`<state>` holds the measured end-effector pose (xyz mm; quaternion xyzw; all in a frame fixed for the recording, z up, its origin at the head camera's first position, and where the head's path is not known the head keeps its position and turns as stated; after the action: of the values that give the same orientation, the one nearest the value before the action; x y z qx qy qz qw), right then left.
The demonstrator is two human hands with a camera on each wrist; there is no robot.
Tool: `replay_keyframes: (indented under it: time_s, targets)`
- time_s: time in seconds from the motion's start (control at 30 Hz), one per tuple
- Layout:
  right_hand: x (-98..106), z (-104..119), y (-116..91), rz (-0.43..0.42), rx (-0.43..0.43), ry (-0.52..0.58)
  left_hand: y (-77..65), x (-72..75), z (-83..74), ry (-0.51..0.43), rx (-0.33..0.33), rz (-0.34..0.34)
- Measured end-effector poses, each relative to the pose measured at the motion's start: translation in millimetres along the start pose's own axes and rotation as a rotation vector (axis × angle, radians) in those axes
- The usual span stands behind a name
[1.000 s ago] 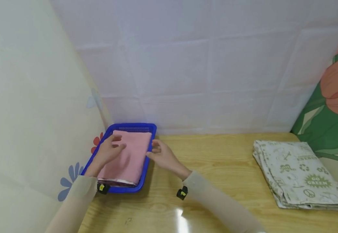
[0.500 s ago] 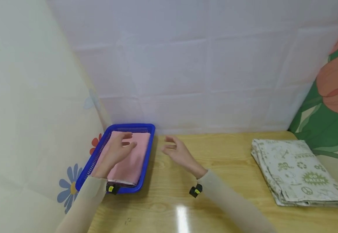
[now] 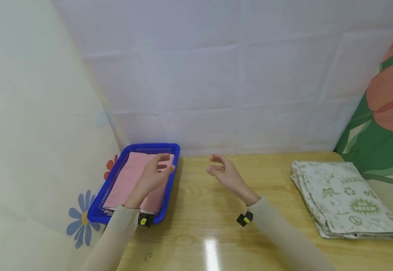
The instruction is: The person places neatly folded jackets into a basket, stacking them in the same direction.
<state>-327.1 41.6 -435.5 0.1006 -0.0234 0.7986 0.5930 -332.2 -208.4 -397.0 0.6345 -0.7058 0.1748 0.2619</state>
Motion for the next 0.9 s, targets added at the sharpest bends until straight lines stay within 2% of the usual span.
replay_keyframes:
  time_s: [0.33, 0.5, 0.63, 0.9]
  targets:
    - [38.8, -5.4, -14.5, -0.027, 0.012, -0.023, 3.0, -24.3, -18.7, -0.094, -0.054, -0.035]
    - [56.5, -7.9, -21.9, -0.050, 0.017, -0.045, 2.8, -36.4, -23.5, -0.134, -0.058, -0.023]
    - [70.3, -9.2, -27.6, -0.068, 0.023, -0.052, 1.1, -44.7, -27.8, -0.144, -0.080, -0.021]
    - [90.4, -13.4, -42.4, -0.094, 0.020, -0.080, -5.4, -56.6, -32.7, -0.147, -0.105, -0.071]
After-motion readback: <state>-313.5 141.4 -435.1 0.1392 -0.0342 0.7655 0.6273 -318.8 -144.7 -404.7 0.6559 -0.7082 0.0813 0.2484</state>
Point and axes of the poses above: each hand's wrist, its own y-axis towards the middle knuckle, its own x-axis out of the back of the hand, z = x × y, the point moved 10 cm from there along y, towards the middle knuckle, and after that the axes turned 4 degrees about -y, right-handed, at the moved point
